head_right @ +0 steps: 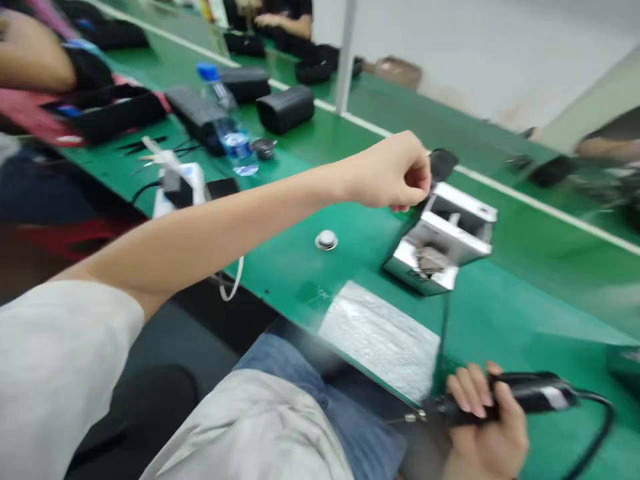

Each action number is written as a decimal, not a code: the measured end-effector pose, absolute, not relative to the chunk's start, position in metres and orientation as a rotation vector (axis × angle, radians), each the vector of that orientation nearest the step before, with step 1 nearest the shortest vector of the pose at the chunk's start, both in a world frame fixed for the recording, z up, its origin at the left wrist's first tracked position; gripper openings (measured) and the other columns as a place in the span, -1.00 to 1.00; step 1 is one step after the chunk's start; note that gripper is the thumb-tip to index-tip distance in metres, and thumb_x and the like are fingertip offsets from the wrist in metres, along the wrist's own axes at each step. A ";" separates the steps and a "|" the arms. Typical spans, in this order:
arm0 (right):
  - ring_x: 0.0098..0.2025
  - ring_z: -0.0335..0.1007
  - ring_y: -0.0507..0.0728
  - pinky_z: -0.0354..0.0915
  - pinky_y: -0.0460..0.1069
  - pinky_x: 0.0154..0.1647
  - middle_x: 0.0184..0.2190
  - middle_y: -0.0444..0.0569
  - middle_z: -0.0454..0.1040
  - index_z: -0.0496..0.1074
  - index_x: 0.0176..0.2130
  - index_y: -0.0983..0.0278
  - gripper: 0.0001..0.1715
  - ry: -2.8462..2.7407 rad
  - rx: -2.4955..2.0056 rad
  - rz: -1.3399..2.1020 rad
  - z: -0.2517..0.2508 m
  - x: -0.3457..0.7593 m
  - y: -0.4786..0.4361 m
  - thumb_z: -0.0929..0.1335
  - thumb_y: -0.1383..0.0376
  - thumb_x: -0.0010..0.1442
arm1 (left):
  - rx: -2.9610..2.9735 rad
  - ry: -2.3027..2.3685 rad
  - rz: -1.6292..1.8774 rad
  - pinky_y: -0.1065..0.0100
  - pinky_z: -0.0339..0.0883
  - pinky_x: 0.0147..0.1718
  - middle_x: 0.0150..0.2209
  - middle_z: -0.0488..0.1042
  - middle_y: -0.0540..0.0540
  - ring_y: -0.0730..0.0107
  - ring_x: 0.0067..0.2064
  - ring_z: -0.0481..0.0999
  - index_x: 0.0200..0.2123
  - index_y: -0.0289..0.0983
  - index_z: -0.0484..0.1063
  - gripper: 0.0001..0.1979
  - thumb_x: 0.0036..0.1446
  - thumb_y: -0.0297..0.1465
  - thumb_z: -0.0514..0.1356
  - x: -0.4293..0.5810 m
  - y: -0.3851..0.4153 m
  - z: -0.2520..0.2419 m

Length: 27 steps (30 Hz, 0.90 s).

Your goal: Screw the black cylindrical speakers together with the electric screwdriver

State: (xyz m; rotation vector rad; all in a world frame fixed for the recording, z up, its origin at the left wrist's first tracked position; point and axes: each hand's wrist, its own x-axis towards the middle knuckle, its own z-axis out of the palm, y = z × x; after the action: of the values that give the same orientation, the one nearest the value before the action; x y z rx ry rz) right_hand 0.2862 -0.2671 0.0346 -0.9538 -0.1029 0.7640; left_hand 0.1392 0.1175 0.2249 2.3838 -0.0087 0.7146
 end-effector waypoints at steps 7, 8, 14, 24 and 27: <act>-0.52 -0.18 -0.09 0.26 -0.21 -0.61 -0.43 -0.35 -0.05 0.42 -0.14 0.25 -0.34 -0.129 -0.905 0.665 0.048 0.280 -0.266 0.74 0.29 -0.11 | 2.604 0.148 0.564 -0.03 0.68 -0.02 -0.44 0.61 -0.23 -0.02 -0.21 0.76 -0.54 -0.31 0.54 -0.65 0.19 -0.77 0.22 0.227 0.087 0.242; -0.52 -0.17 -0.09 0.25 -0.21 -0.61 -0.43 -0.35 -0.05 0.42 -0.14 0.24 -0.34 -0.127 -0.900 0.666 0.048 0.278 -0.266 0.73 0.29 -0.12 | 2.678 0.188 0.499 -0.04 0.67 0.00 -0.42 0.62 -0.24 -0.08 -0.17 0.76 -0.54 -0.31 0.54 -0.66 0.18 -0.77 0.23 0.232 0.087 0.240; -0.53 -0.12 -0.10 0.26 -0.20 -0.62 -0.44 -0.34 -0.03 0.43 -0.17 0.24 -0.33 -0.106 -0.910 0.667 0.052 0.279 -0.266 0.73 0.29 -0.18 | 2.731 0.282 0.511 0.02 0.62 0.04 -0.34 0.66 -0.21 -0.05 -0.08 0.75 -0.41 -0.32 0.63 -0.76 0.23 -0.68 0.28 0.220 0.105 0.227; -0.57 0.08 -0.12 0.40 -0.19 -0.65 -0.48 -0.29 0.06 0.47 -0.21 0.27 -0.46 -0.090 -0.814 0.695 0.048 0.278 -0.272 0.63 0.46 -0.20 | 2.553 0.573 0.404 0.15 0.48 0.14 0.01 0.70 -0.23 0.02 0.08 0.68 -0.03 -0.31 0.69 -0.78 0.31 -0.35 0.45 0.083 0.113 0.188; -0.54 0.22 -0.09 0.44 -0.17 -0.58 -0.47 -0.20 0.18 0.52 -0.09 0.23 -0.54 0.003 -0.692 0.700 0.047 0.277 -0.278 0.57 0.54 0.04 | 2.493 0.797 0.320 0.09 0.48 0.19 0.09 0.65 -0.31 -0.15 0.16 0.64 0.06 -0.31 0.65 -0.53 0.06 -0.41 0.57 0.034 0.103 0.145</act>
State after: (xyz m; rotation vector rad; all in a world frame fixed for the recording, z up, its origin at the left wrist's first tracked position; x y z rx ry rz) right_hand 0.2774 -0.2778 0.0473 -0.6920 0.0026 0.6998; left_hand 0.0339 0.1034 0.1453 2.4926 0.7972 0.3196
